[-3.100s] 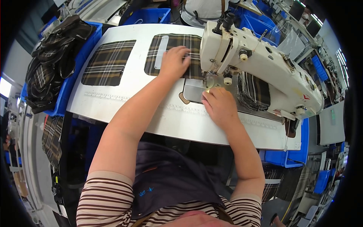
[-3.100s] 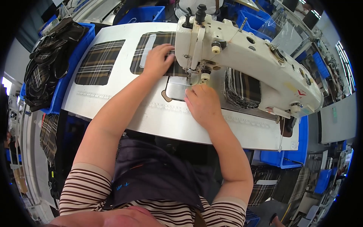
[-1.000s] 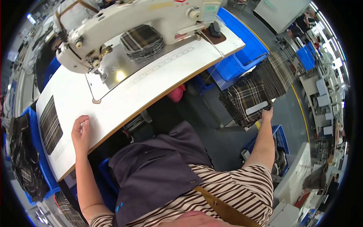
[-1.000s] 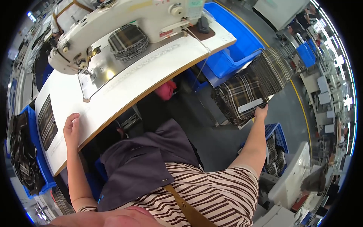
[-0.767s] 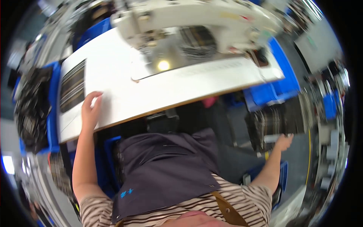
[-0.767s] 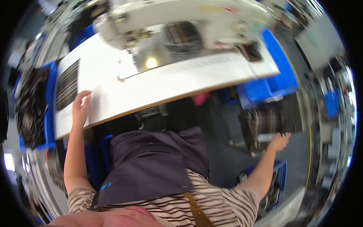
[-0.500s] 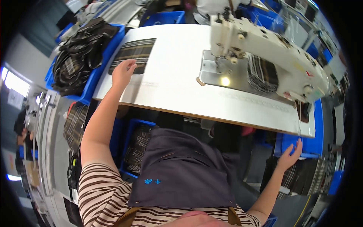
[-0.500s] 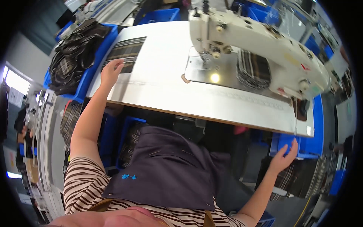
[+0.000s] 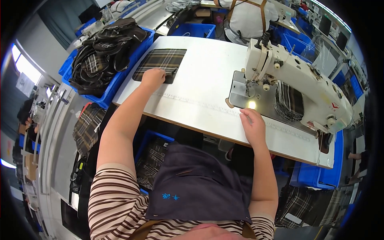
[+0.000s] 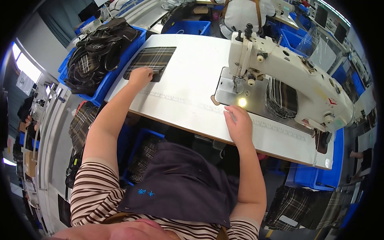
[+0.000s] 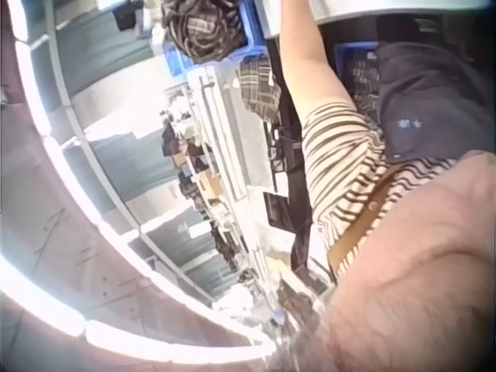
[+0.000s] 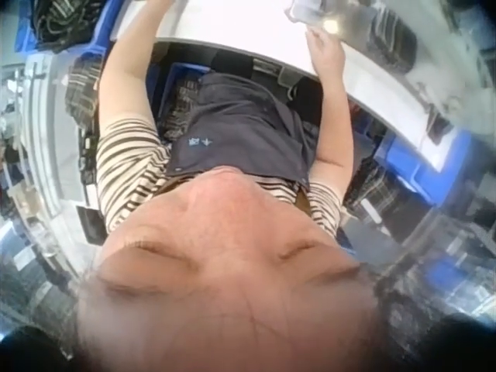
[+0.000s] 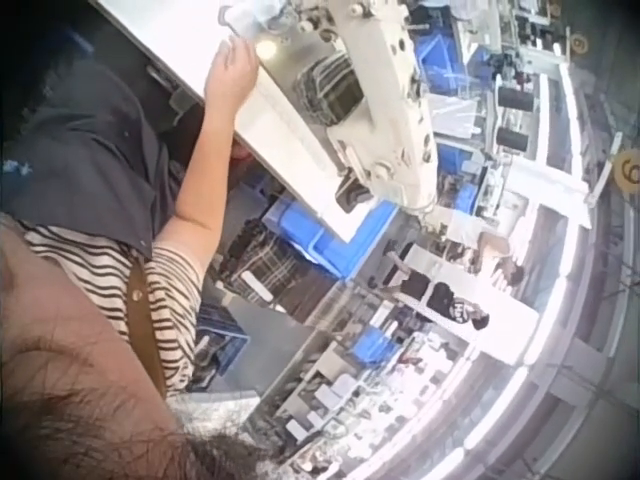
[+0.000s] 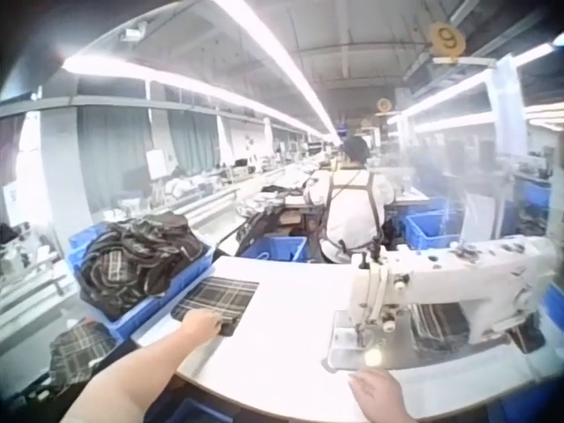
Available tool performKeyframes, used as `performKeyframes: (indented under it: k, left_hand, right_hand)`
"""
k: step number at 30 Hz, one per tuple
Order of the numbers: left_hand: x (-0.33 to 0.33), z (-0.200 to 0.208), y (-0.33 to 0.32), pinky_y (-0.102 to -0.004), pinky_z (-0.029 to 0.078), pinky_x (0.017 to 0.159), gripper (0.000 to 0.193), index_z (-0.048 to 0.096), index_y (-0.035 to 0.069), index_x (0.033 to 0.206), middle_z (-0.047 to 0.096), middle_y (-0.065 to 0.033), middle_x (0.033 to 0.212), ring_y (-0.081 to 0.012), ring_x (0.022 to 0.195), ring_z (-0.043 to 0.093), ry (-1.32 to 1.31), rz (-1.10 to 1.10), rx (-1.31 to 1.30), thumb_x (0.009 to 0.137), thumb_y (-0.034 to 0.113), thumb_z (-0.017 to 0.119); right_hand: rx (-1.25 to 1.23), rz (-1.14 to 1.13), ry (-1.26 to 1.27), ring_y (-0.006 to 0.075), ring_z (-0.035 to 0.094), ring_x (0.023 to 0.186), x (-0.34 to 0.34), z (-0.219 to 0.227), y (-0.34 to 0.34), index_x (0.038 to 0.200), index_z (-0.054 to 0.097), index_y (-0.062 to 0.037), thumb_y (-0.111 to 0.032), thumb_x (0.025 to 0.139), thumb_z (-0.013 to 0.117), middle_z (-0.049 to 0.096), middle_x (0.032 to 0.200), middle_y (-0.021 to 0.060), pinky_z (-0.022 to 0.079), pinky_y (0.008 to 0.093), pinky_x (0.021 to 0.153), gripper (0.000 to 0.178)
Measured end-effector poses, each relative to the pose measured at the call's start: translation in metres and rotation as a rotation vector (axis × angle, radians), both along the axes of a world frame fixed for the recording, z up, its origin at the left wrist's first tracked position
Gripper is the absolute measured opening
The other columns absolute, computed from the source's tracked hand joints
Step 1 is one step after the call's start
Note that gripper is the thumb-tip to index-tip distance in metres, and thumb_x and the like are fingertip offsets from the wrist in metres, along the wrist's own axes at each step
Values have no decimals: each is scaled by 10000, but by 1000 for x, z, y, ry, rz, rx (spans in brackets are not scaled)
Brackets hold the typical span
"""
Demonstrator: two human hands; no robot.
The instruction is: Sewing pieces of plaid fabric together using an industrial sewing machine.
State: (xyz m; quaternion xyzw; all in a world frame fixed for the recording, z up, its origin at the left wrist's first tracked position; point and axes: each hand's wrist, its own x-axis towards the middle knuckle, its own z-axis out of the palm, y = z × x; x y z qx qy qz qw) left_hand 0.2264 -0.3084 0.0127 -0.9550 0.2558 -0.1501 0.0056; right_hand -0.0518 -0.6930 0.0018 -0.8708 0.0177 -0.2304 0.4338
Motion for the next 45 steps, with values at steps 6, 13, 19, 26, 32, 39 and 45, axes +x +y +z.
performKeyframes:
  k: [6,13,19,26,32,39,45]
  left_hand:
    - [1,14,4,-415,564,779,167,776,87,973,768,-119,909,-317,859,731,140,127,-260,878,200,698]
    - [13,57,-9,-345,545,758,213,744,29,1002,788,-86,1027,-190,849,712,215,-26,-902,929,215,668]
    - [-116,37,-111,-355,562,857,159,708,40,958,692,-109,1349,-249,943,722,737,-350,-754,916,190,682]
    - [-210,-2,-168,-556,399,1093,107,694,132,1007,641,-96,1408,-321,1480,454,624,-693,-593,908,172,707]
    - [-194,9,-77,-413,451,1120,254,707,99,1154,654,-126,1379,-328,1327,585,369,-423,-837,907,140,749]
    - [-207,-1,150,-419,500,1034,321,707,102,1185,706,-131,1247,-328,1212,636,-37,394,-858,915,270,752]
    - [-273,3,237,-454,491,1044,670,550,158,1441,684,-147,1305,-389,1289,593,-171,829,-173,853,361,799]
  right_hand:
    - [-80,0,-17,306,686,1031,-2,-1,-1,1048,749,-37,-172,931,713,748,1085,113,529,387,921,183]
    - [-85,-13,-35,315,682,1055,-1,-3,0,1059,746,-32,-173,943,707,745,1094,122,525,395,943,186]
    - [-81,-21,-48,343,654,1142,-5,-4,-3,1132,737,-34,-200,964,697,725,1199,144,503,417,1014,239]
    - [-285,138,-102,372,587,1304,5,-4,3,1217,721,-25,-301,991,657,683,1334,172,430,471,1118,362]
    - [-525,107,6,358,540,1369,1,-5,4,1260,700,-29,-271,927,722,648,1405,146,366,489,1182,412]
    - [-544,122,122,347,483,1442,0,-3,6,1317,680,-25,-278,977,672,598,1486,143,343,463,1209,424]
    - [-547,128,150,348,475,1449,-2,-1,6,1359,652,-28,-275,994,654,579,1511,138,340,461,1210,441]
